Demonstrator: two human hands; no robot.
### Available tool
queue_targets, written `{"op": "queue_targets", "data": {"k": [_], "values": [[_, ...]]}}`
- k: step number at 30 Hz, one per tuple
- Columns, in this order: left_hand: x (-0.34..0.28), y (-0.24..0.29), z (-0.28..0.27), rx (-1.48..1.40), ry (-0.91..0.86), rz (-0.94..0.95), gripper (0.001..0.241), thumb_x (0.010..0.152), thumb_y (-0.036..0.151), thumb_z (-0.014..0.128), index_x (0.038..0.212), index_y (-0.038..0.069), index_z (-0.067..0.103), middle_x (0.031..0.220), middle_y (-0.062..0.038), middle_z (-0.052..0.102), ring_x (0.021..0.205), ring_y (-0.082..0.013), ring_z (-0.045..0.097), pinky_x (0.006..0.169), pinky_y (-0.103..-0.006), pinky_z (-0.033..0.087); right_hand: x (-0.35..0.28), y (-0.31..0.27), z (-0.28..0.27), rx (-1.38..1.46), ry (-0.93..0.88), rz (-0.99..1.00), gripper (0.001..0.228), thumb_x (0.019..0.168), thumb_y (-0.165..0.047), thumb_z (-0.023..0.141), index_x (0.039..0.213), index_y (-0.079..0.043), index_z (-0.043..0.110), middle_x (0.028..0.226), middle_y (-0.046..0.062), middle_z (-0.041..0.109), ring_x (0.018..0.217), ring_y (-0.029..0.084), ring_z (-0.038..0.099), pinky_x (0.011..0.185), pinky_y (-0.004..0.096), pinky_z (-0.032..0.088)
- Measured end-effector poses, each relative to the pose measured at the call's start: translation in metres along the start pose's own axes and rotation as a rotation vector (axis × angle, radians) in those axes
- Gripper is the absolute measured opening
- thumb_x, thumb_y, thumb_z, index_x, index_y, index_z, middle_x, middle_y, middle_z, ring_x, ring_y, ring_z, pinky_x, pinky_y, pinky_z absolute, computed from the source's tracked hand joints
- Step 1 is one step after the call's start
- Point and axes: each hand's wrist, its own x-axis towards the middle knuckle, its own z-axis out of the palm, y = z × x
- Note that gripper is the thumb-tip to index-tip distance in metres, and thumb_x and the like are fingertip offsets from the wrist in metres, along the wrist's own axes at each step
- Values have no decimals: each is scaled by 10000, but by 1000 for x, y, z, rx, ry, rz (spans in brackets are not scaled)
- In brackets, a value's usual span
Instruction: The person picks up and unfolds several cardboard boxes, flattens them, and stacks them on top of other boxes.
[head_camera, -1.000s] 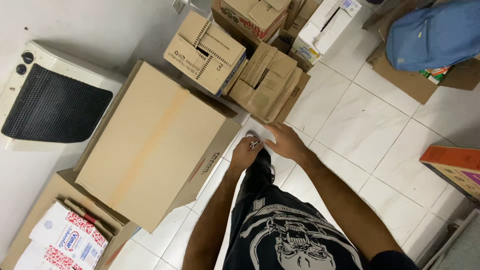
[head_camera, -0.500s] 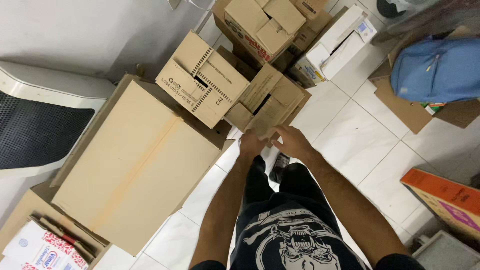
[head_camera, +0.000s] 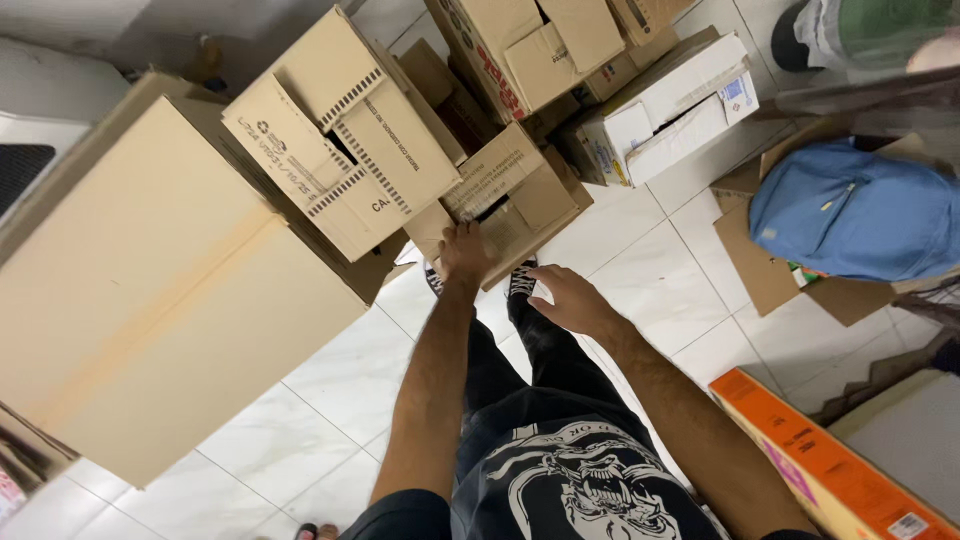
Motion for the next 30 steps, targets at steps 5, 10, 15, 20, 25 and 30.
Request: {"op": "queue_targets", "data": {"k": [5,10,15,20,25,30], "values": [[3,10,0,55,-12,-91,743,939,618,719,1517,178,565,1532,-68,591,1461,-330,480,1120,-495,475,0,10,-32,-21,-98,64,549,1089,-318,648,1585,-99,559,1543,159,611,1434,368,616,1161,515,557],[-18,28,-23,-18,-23,-108,398,1046,389,635,1352,154,736,1352,-111,722,1384,-386,583,1058,-527,500,7,5,-56,9,-98,55,536,1104,-328,630,1595,-123,562,1553,144,614,1460,359,603,1192,509,530],[-57,33,-20,-328,-66,20,224,1043,242,651,1240,200,748,1248,-83,779,1256,-343,738,1041,-510,611,3,-7,-83,-3,1,33,522,1124,-345,633,1615,-181,567,1528,104,644,1449,316,610,1199,493,516],[-108,48,-9,-322,35,133,207,978,352,697,1102,188,724,1096,-65,724,1128,-324,748,929,-491,638,4,-22,-108,-311,213,-177,527,1071,-337,702,1566,-189,599,1514,87,609,1418,328,620,1169,524,535],[-226,74,-65,-275,205,244,214,932,412,716,993,208,696,986,-24,658,1033,-296,740,852,-453,647,-25,-85,-148,-550,360,-447,722,960,-196,836,1607,-86,536,1601,246,485,1572,491,410,1263,688,365],[-304,79,-83,-146,481,401,203,924,306,763,954,172,613,921,-33,564,886,-346,732,693,-472,620,-23,-92,-148,-662,508,-643,749,956,-66,650,1676,-144,457,1642,133,529,1545,402,483,1293,724,285]]}}
